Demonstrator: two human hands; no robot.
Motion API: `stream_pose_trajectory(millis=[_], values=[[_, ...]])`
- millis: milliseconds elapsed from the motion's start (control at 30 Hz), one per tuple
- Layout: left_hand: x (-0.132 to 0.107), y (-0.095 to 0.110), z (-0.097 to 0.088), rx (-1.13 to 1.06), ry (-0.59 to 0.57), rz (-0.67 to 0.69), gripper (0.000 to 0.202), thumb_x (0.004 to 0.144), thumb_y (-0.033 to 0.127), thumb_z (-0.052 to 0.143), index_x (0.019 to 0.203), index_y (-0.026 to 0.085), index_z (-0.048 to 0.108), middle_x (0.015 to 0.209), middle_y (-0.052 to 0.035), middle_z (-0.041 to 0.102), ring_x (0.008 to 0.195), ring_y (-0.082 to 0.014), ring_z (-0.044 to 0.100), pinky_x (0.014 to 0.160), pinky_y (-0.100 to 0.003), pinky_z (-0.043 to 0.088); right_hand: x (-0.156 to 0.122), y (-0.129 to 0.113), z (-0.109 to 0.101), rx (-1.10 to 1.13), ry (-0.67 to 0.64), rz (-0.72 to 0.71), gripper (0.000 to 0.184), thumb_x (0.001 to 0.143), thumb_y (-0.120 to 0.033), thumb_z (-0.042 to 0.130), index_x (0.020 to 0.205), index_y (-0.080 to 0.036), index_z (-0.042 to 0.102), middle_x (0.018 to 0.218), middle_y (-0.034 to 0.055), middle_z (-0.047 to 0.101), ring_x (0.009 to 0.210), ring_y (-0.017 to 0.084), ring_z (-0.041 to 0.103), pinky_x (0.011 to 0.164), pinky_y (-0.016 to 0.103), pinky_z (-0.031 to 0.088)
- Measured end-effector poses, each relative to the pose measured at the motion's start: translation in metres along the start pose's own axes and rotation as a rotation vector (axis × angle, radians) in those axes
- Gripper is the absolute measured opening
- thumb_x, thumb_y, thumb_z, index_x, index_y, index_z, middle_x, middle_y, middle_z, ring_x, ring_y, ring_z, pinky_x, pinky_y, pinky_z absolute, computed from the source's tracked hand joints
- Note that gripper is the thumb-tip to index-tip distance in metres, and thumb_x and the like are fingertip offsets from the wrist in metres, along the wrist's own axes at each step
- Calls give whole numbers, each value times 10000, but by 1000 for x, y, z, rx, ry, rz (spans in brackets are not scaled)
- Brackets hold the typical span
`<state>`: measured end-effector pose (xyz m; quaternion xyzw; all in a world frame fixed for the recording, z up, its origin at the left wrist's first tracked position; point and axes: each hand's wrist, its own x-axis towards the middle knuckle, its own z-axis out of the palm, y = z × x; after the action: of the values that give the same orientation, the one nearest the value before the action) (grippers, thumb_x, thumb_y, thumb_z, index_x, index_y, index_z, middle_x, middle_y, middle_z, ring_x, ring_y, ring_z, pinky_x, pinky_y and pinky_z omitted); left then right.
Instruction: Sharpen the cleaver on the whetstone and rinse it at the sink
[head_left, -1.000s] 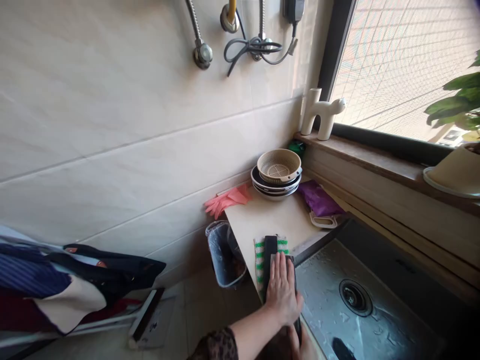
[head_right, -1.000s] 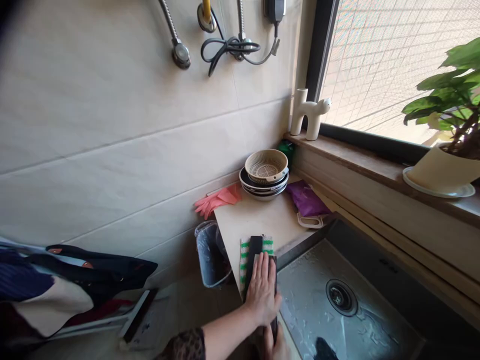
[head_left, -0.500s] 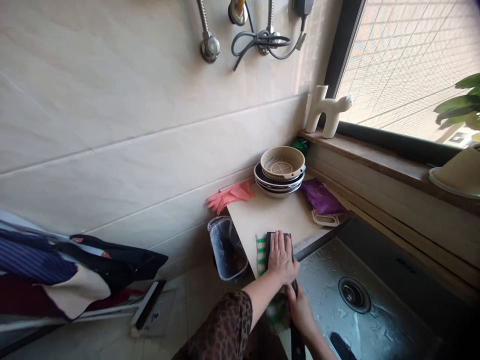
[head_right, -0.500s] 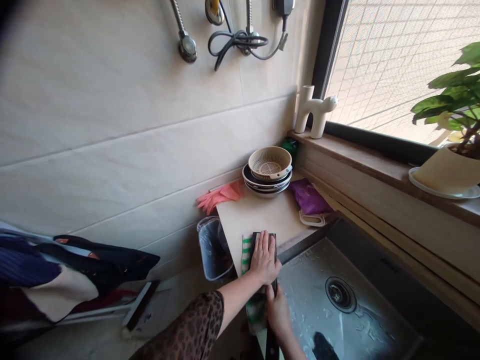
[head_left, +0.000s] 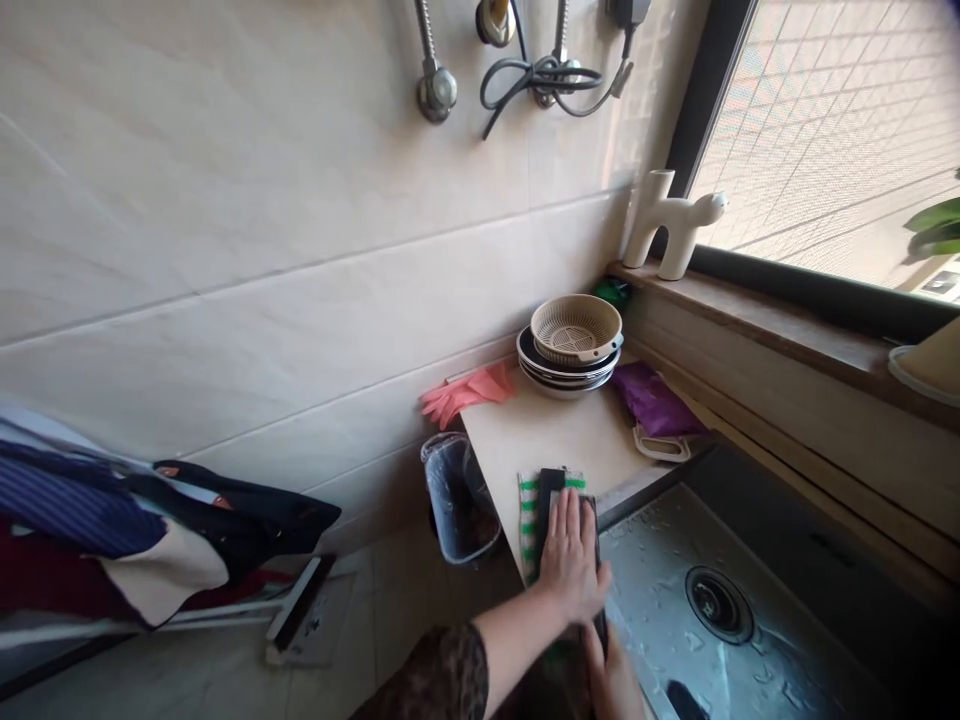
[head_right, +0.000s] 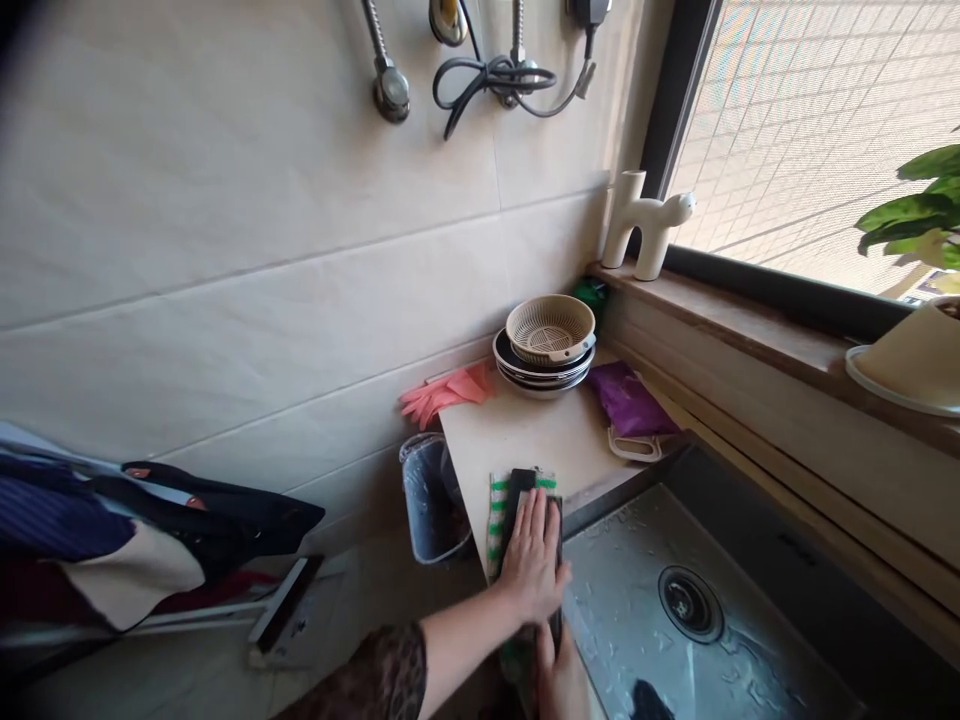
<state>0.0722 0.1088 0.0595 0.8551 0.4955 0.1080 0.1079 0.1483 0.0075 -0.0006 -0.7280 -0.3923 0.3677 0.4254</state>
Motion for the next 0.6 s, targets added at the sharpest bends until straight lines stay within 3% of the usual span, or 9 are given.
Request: stream_pose_trajectory(millis=[100,167,267,433,533,600], values=[[-6,2,1,-2,-18,13,824,900,424,464,1554,43,140,1633,-198,-35,1492,-388,-26,1209,-570,158,-2,2,-2,24,-5,15,526,687,-719,546,866,-238,660,784,117,729,905,365,699,733,432,570],[10,-3,-2,1,-51,-5,812,914,469,447,1538,16,188,1629,-220,-12,1493,-388,-12,1215,-549,147,7,-12,2,99,-54,125,546,696,-762,503,808,-238,609,593,64,660,607,310,675,515,394,534],[41,-15,-8,12,-76,-27,810,922,509,429,1526,9,225,1627,-228,17,1497,-376,0,1223,-518,126,21,-41,6,260,-181,275,581,633,-830,532,728,-258,494,417,-61,480,320,179,463,322,303,377],[57,-22,-7,30,-71,-20,820,916,531,405,1534,27,213,1636,-199,20,1502,-353,-27,1221,-513,130,15,-55,-4,473,-387,367,603,613,-792,654,800,-255,454,526,-79,548,429,150,554,418,263,458],[45,-18,-5,23,-62,-41,826,911,539,405,1529,21,226,1635,-203,44,1504,-355,-2,1219,-515,139,2,-42,-3,347,-308,319,596,634,-828,569,792,-269,437,453,-108,452,327,136,433,336,264,372],[31,-13,-3,20,-49,-35,820,914,529,414,1525,14,230,1632,-211,35,1502,-358,-8,1221,-516,127,-9,-27,1,229,-194,233,559,671,-810,518,797,-268,461,479,-68,511,368,174,493,363,297,402]])
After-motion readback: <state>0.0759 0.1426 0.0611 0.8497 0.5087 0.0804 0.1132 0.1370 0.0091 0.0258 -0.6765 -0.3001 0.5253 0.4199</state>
